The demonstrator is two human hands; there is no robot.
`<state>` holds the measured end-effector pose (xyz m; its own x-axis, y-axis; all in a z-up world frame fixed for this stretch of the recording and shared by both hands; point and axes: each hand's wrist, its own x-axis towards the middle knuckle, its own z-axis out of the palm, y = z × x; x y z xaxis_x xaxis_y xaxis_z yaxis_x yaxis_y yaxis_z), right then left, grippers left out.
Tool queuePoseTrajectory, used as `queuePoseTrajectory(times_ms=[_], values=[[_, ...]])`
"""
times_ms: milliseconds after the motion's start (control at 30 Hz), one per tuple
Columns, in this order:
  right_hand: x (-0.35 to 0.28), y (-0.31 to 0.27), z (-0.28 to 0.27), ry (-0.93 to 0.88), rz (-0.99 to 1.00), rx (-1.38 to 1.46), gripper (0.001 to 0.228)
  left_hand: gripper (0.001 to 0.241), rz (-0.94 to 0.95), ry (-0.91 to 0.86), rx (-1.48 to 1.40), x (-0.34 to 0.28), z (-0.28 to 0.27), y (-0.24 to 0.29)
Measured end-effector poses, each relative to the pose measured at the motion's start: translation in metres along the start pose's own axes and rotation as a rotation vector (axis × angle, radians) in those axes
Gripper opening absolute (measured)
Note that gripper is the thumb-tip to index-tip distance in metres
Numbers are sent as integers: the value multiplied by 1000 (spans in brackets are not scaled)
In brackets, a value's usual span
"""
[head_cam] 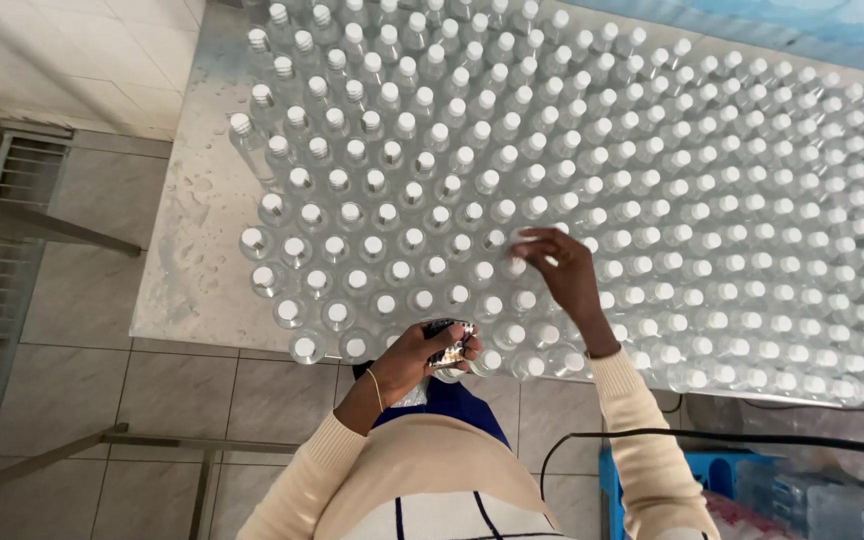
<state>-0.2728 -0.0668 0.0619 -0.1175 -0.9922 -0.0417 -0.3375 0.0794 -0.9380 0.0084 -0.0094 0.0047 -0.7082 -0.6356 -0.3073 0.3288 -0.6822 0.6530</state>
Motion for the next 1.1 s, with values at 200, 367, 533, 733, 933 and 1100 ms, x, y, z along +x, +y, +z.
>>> queuePoseTrajectory(times_ms=[200, 367, 533, 733, 933, 1100], values=[[102, 34, 5, -2, -214, -337, 22, 55, 111, 183, -70, -6, 6, 3], [124, 66, -10, -192, -314, -398, 24, 59, 99, 364, -149, -3, 36, 2], [126, 83, -26, -297, -279, -461, 32, 60, 31, 507, -189, 8, 53, -13], [135, 112, -29, -355, -365, -573, 27, 63, 78, 530, -200, 25, 66, -20], [120, 93, -40, -363, -530, -641, 56, 64, 105, 536, -193, 28, 82, -13], [54, 4, -40, -638, -246, -143, 34, 66, 64, 504, -178, 35, 84, -11]])
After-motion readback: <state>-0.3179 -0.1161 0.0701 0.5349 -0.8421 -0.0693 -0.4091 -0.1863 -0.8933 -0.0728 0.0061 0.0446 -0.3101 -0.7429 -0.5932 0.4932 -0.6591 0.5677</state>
